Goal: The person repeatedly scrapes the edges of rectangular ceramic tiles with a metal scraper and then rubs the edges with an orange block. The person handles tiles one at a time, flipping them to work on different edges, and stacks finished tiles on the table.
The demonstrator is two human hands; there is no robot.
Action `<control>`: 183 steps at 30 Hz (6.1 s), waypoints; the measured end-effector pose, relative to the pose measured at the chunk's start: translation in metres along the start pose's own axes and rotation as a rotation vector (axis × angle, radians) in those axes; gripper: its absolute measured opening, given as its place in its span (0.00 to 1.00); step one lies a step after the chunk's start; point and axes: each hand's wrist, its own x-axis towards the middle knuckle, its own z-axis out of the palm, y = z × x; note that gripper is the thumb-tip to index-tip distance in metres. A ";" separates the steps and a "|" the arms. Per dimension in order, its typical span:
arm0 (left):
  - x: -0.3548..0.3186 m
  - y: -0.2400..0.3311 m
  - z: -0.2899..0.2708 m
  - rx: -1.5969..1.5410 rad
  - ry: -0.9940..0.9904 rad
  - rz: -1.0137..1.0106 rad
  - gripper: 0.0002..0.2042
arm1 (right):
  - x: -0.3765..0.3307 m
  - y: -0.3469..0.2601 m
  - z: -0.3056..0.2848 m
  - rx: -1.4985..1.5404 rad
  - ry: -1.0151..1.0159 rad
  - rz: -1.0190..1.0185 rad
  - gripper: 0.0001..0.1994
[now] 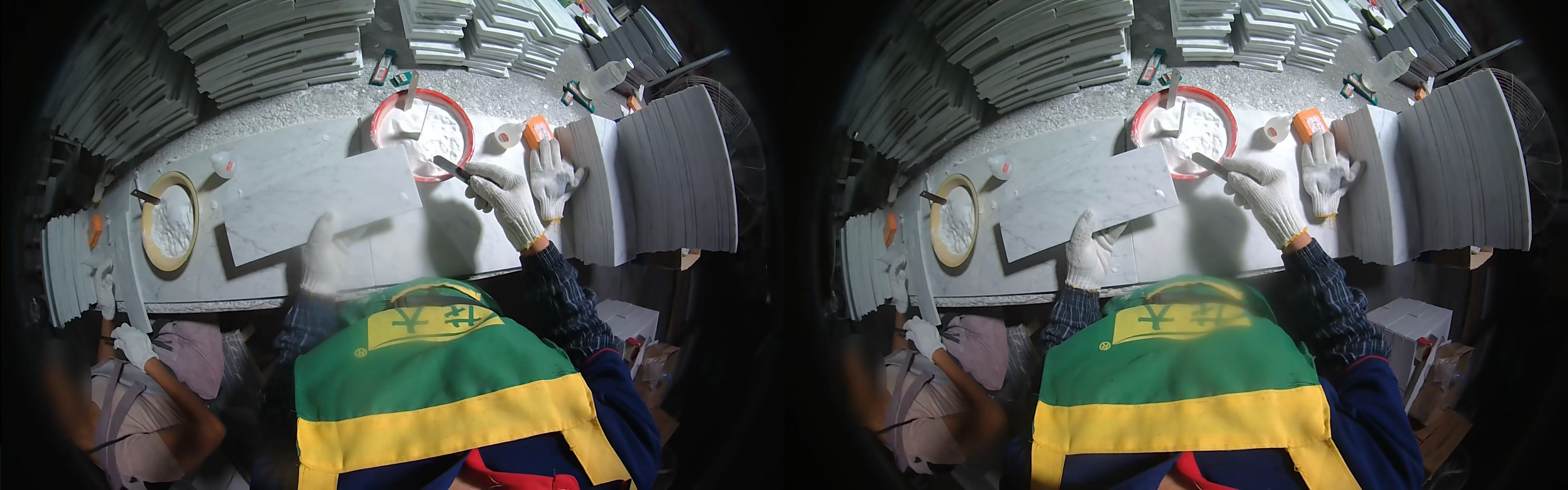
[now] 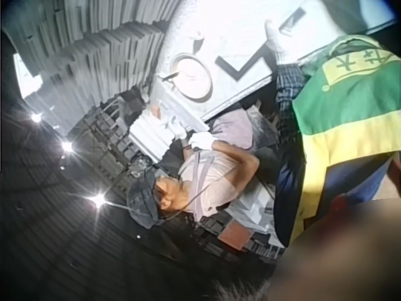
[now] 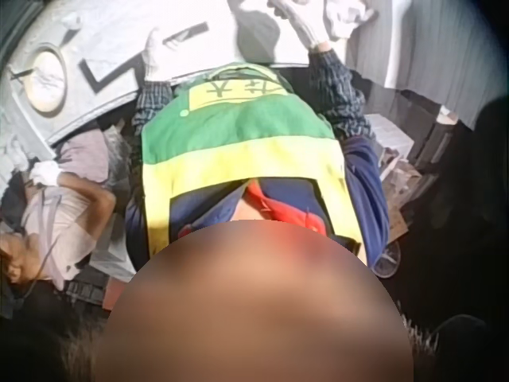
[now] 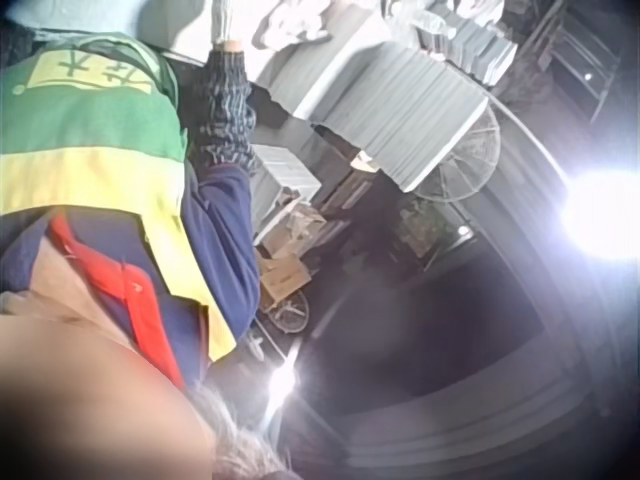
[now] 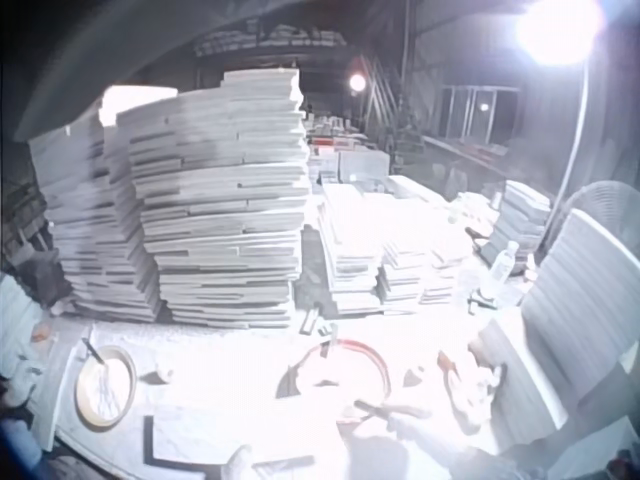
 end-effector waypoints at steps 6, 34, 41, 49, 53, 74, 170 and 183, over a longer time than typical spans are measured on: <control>0.008 -0.002 0.007 0.064 0.092 0.058 0.26 | -0.012 -0.003 0.006 0.036 -0.025 0.008 0.16; 0.006 -0.009 0.011 0.102 0.144 0.059 0.29 | -0.030 -0.025 0.027 -0.787 -0.067 -0.419 0.17; 0.002 -0.004 0.026 0.141 0.165 0.075 0.29 | -0.036 -0.027 0.039 -0.884 -0.062 -0.544 0.16; 0.005 -0.005 0.021 0.163 0.145 0.112 0.29 | -0.055 -0.022 0.035 -0.876 -0.090 -0.397 0.16; 0.005 -0.009 0.018 0.158 0.199 0.091 0.29 | -0.046 -0.020 0.037 -0.850 -0.080 -0.473 0.16; 0.007 -0.009 0.012 0.205 0.257 0.119 0.29 | -0.046 -0.013 0.021 -0.898 -0.134 -0.486 0.17; 0.008 -0.012 0.003 -0.893 -0.424 -0.282 0.33 | -0.057 -0.026 0.025 -0.863 -0.044 -0.621 0.12; 0.004 -0.012 0.010 -0.991 -0.413 -0.325 0.32 | -0.053 -0.021 0.025 -0.836 -0.047 -0.642 0.12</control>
